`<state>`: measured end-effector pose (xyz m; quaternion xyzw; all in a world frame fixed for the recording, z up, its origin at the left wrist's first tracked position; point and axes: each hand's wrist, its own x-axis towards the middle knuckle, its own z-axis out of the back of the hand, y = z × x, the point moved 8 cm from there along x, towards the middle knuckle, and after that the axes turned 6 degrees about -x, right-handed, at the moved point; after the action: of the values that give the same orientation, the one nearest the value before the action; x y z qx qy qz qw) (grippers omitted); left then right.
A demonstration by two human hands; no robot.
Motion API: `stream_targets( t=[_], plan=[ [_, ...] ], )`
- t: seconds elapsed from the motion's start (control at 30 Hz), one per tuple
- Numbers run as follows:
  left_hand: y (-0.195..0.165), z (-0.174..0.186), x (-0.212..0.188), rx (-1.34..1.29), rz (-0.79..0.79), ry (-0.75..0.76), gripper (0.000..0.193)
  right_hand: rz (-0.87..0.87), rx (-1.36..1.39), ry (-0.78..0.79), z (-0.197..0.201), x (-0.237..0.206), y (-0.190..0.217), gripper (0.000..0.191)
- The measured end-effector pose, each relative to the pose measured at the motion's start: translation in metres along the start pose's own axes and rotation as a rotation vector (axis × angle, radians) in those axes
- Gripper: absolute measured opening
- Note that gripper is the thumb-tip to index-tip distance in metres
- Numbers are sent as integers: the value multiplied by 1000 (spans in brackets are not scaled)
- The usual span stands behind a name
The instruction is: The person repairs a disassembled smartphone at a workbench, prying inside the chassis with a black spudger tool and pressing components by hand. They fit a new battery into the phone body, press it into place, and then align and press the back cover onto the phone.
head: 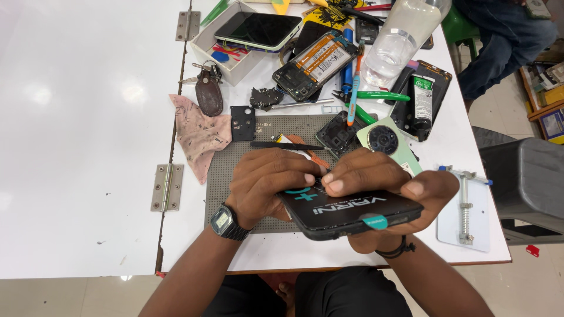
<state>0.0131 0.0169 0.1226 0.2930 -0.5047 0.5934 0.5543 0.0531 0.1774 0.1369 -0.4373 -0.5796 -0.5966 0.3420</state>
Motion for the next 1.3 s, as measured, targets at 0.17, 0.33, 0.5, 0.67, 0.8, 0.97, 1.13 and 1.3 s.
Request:
stream_targets(
  t=[0.17, 0.33, 0.5, 0.67, 0.8, 0.97, 1.13, 1.3],
  plan=[
    [2, -2, 0, 20, 16, -39, 31, -151, 128, -77, 1, -1, -5, 46],
    [8, -6, 0, 9, 107, -61, 28, -231, 211, 5, 2, 8, -15, 43],
    [15, -7, 0, 34, 209, -164, 23, -463, 179, -17, 17, 8, -34, 38],
    [23, -9, 0, 108, 339, -181, 25, -588, 232, -89, 29, 6, -54, 41],
    [26, -11, 1, 95, 406, -158, 27, -612, 252, -89, 34, 5, -64, 41],
    [25, -13, 3, 101, 407, -144, 28, -636, 255, -92, 37, 1, -68, 42],
    [27, -14, 2, 95, 416, -139, 28, -627, 257, -63, 37, 1, -69, 39],
    [29, -17, -1, 72, 459, -136, 30, -591, 224, -58, 37, -1, -68, 37]
  ],
)
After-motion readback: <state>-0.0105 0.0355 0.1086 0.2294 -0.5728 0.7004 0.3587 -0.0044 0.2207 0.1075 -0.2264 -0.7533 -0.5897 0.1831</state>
